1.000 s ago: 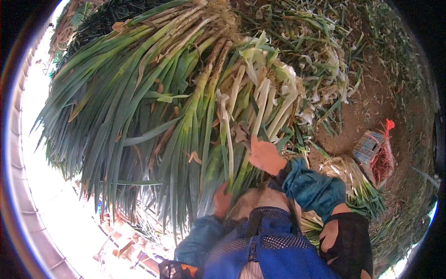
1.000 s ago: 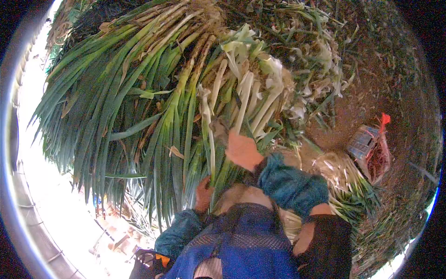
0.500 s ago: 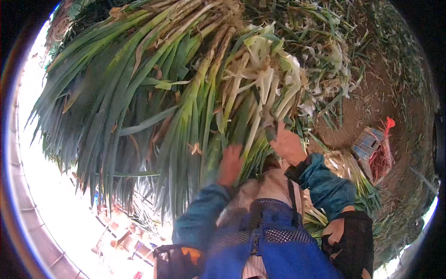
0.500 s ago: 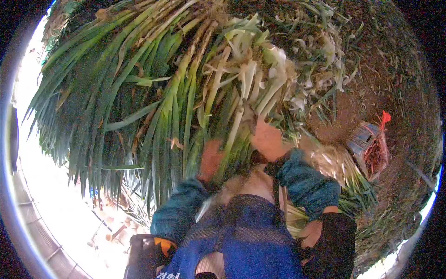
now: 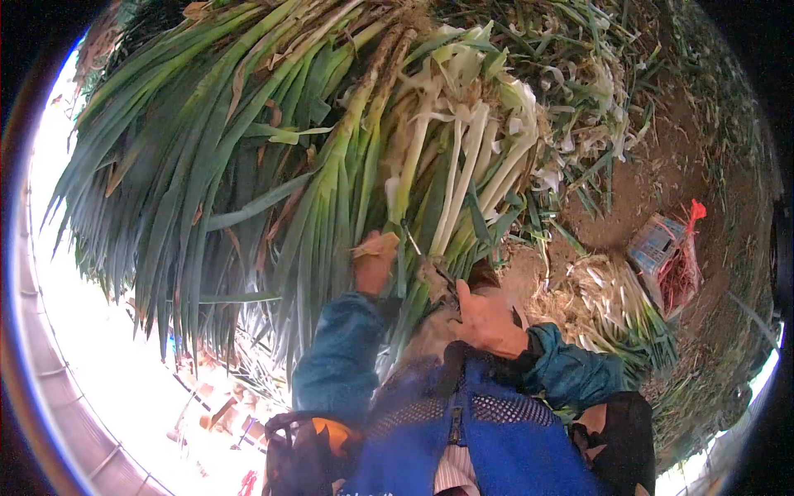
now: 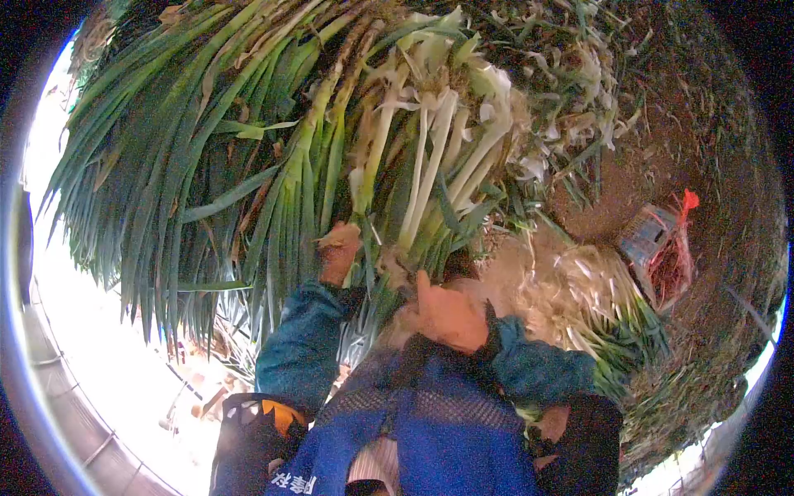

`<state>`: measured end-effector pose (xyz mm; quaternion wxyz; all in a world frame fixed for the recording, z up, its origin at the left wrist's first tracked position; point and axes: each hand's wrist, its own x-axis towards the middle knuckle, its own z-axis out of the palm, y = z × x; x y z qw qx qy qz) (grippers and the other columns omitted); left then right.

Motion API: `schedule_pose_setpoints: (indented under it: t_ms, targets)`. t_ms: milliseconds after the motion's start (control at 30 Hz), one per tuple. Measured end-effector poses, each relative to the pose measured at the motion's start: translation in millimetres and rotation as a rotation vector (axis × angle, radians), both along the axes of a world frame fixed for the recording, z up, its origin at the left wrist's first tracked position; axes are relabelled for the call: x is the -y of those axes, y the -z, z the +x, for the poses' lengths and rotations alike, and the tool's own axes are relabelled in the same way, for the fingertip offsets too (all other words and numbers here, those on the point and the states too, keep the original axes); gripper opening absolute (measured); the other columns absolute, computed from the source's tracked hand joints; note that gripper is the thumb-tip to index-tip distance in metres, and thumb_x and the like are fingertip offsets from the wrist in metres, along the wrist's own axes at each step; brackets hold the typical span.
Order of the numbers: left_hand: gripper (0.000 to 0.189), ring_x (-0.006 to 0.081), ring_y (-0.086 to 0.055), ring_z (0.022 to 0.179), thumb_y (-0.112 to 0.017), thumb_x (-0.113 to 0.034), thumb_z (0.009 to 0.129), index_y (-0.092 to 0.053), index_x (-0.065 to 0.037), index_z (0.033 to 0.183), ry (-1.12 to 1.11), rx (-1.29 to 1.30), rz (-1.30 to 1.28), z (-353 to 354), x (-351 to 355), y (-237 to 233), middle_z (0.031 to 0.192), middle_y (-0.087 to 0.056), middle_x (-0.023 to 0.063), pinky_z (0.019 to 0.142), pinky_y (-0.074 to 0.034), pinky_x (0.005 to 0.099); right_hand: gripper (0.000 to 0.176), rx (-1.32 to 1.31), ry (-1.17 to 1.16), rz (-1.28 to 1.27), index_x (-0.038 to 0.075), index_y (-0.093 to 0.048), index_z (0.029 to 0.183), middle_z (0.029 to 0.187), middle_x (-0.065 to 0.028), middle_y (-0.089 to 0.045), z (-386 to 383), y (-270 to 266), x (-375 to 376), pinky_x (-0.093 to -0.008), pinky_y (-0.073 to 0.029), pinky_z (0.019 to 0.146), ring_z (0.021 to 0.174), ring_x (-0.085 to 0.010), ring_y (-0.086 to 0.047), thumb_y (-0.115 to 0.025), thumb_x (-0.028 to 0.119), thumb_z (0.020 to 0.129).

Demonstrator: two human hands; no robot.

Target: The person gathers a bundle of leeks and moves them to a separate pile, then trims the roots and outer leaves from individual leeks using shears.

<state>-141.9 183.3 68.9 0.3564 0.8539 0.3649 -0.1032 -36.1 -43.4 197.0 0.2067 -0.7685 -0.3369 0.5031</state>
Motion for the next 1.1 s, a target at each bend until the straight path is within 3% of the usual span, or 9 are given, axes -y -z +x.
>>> schedule_pose_setpoints:
  t_ms: [33,167,367,567,667,767,867,1033,1100]
  targets:
    - [0.032,0.0356,-0.060,0.085,-0.062,-0.018,0.070,-0.056,-0.005,0.098,0.015,0.189,-0.081,-1.2,0.4,-16.1,0.087,-0.062,0.0211,0.075,-0.046,0.0447,0.067,-0.061,0.014,-0.070,-0.012,-0.031,0.124,0.078,-0.0253,-0.057,0.8,-12.1,-3.3,-0.0453,-0.044,0.061,0.072,-0.0397,-0.056,-0.059,0.028,0.077]
    - [0.036,0.0374,-0.059,0.089,-0.065,-0.024,0.063,-0.057,-0.006,0.093,-0.028,-0.454,-0.002,54.2,17.7,-84.9,0.090,-0.063,0.0192,0.076,-0.046,0.0452,0.067,-0.139,0.209,-0.001,-0.010,-0.032,0.122,0.079,-0.0265,-0.057,17.8,-27.9,-0.5,-0.0472,-0.044,0.063,0.075,-0.0415,-0.057,-0.062,0.026,0.074]
    - [0.036,0.0386,-0.059,0.090,-0.063,-0.026,0.064,-0.058,-0.007,0.095,-0.077,-0.383,-0.021,36.0,25.0,-60.1,0.091,-0.063,0.0198,0.077,-0.046,0.0470,0.066,0.024,0.127,-0.036,-0.004,-0.035,0.120,0.080,-0.0262,-0.058,-15.4,-29.1,11.9,-0.0482,-0.045,0.066,0.076,-0.0416,-0.058,-0.065,0.025,0.068]
    - [0.036,0.0384,-0.058,0.093,-0.063,-0.026,0.066,-0.060,-0.007,0.096,-0.019,-0.424,-0.108,-13.7,35.0,-61.4,0.097,-0.062,0.0193,0.078,-0.045,0.0470,0.068,0.147,0.202,-0.097,-0.006,-0.032,0.122,0.082,-0.0255,-0.058,47.9,15.5,-34.3,-0.0465,-0.046,0.066,0.078,-0.0397,-0.058,-0.061,0.028,0.071]
    - [0.037,0.0380,-0.058,0.092,-0.065,-0.025,0.065,-0.060,-0.007,0.096,-0.020,-0.313,-0.152,-41.2,41.9,-47.0,0.098,-0.062,0.0199,0.077,-0.045,0.0468,0.065,0.293,0.181,0.095,-0.007,-0.032,0.119,0.078,-0.0230,-0.058,50.5,39.9,-31.3,-0.0464,-0.047,0.064,0.075,-0.0399,-0.059,-0.060,0.027,0.072]
    - [0.041,0.0365,-0.059,0.092,-0.069,-0.024,0.062,-0.061,-0.008,0.099,-0.054,-0.320,-0.266,-48.9,36.5,-39.0,0.097,-0.062,0.0193,0.078,-0.046,0.0454,0.054,0.231,0.166,0.146,-0.008,-0.033,0.112,0.075,-0.0237,-0.061,31.7,9.9,-20.1,-0.0474,-0.048,0.064,0.071,-0.0409,-0.060,-0.055,0.026,0.076]
    - [0.042,0.0362,-0.059,0.089,-0.068,-0.022,0.062,-0.061,-0.005,0.099,-0.038,-0.281,-0.227,-62.2,39.5,-22.6,0.090,-0.062,0.0206,0.075,-0.046,0.0435,0.055,0.158,0.054,-0.074,-0.008,-0.033,0.113,0.076,-0.0233,-0.061,23.1,-3.3,-22.0,-0.0469,-0.048,0.066,0.074,-0.0400,-0.061,-0.056,0.025,0.075]
    - [0.050,0.0354,-0.058,0.090,-0.074,-0.028,0.060,-0.061,-0.007,0.103,-0.010,-0.373,-0.126,-62.0,47.3,-30.3,0.093,-0.063,0.0176,0.080,-0.046,0.0427,0.044,0.393,0.153,0.281,-0.009,-0.043,0.104,0.074,-0.0222,-0.060,50.8,61.7,-47.4,-0.0447,-0.050,0.059,0.066,-0.0395,-0.061,-0.055,0.020,0.073]
    - [0.049,0.0354,-0.058,0.091,-0.074,-0.029,0.060,-0.062,-0.007,0.102,0.000,-0.350,-0.108,-63.6,47.3,-32.9,0.093,-0.063,0.0174,0.080,-0.046,0.0428,0.043,0.451,0.146,0.244,-0.010,-0.042,0.103,0.072,-0.0219,-0.059,72.6,78.5,-68.3,-0.0433,-0.050,0.057,0.064,-0.0391,-0.060,-0.055,0.018,0.073]
